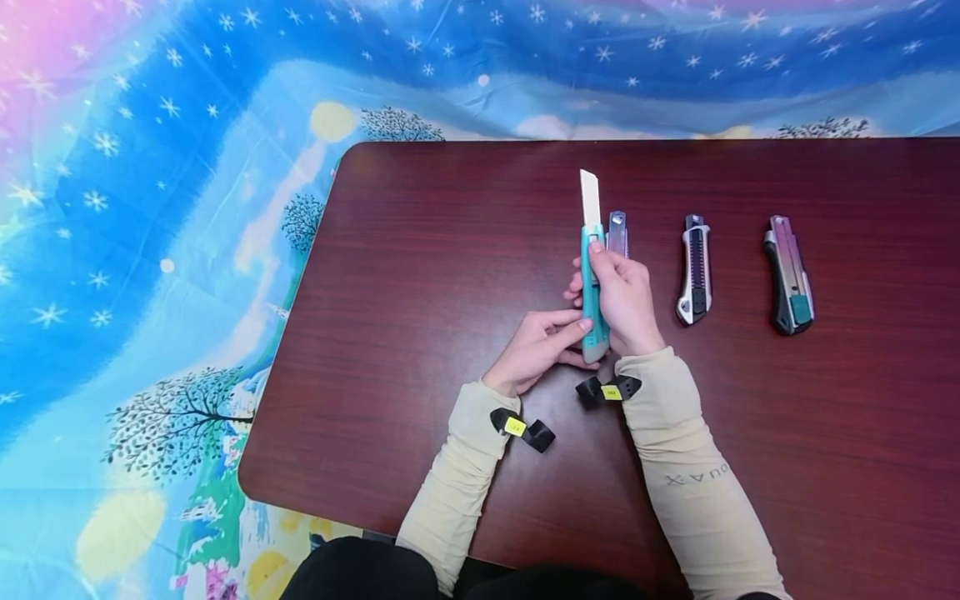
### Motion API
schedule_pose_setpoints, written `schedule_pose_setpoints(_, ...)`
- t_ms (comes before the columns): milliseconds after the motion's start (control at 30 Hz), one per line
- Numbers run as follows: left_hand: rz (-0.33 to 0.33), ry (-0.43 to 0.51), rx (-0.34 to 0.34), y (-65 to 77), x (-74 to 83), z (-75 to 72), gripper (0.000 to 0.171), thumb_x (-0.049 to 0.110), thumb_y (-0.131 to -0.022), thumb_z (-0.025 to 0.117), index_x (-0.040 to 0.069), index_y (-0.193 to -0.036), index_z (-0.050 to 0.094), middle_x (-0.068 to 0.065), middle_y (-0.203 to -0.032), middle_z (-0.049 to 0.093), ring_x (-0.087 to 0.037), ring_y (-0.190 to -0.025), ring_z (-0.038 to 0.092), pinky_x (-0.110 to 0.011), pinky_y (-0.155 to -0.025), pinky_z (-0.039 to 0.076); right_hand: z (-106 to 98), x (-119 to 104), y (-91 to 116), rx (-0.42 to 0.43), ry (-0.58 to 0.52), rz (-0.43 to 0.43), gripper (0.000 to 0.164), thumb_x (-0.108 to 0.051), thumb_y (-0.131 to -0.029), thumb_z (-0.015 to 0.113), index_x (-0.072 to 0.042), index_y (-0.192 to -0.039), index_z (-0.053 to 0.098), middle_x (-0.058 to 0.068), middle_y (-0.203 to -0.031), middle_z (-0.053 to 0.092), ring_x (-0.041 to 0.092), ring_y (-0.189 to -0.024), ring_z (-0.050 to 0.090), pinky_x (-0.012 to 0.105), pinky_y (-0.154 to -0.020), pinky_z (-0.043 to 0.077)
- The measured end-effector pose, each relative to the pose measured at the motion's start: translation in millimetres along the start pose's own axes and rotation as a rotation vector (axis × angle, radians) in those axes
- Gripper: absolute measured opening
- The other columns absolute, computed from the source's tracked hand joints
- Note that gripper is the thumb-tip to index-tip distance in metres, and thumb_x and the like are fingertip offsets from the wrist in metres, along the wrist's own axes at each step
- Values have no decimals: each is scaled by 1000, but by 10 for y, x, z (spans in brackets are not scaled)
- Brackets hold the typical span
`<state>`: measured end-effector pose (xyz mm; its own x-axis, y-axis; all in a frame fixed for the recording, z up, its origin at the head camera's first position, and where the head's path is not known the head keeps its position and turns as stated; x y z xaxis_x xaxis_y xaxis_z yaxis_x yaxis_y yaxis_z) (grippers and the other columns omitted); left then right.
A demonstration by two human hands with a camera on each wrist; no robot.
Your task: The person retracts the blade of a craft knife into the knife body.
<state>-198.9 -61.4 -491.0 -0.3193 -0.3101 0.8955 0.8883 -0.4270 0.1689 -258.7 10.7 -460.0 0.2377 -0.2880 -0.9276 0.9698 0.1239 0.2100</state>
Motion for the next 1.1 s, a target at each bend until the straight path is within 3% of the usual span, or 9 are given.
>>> schedule_pose_setpoints(333,12,-1,17,-3,-1,-6,31,7,-91,49,-13,-115,53,-33,-99,58,-23,-68,66,-44,-71,56,27,-43,9,-7,-35,-82,33,-33,-90,52,-1,-85,59,1,-58,58,9,-44,53,20,-41,48)
schedule_pose_setpoints(733,35,21,27,-9,18,-31,32,7,-92,48,-16,-115,51,-41,-99,54,-25,-69,65,-46,-71,55,69,-58,10,-48,-36,-107,27,-27,-91,51,-1,-91,59,2,-63,59,9,-47,53,19,-42,47)
schedule_pose_setpoints(1100,25,59,42,-9,-5,-57,33,8,-92,48,-16,-115,51,-40,-101,54,-25,-74,66,-46,-72,55,76,-74,22,-71,-22,-121,26,-25,-91,51,0,-94,58,3,-67,62,10,-51,55,20,-46,49)
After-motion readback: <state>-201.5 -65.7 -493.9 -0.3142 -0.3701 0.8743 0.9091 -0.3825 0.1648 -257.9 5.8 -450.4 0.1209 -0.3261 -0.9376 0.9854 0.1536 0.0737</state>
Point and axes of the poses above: each hand's wrist, its own y-axis away from the middle knuckle, its own z-axis out of the palm, x = y × z, the point moved 9 cm from there along -y, towards the middle knuckle
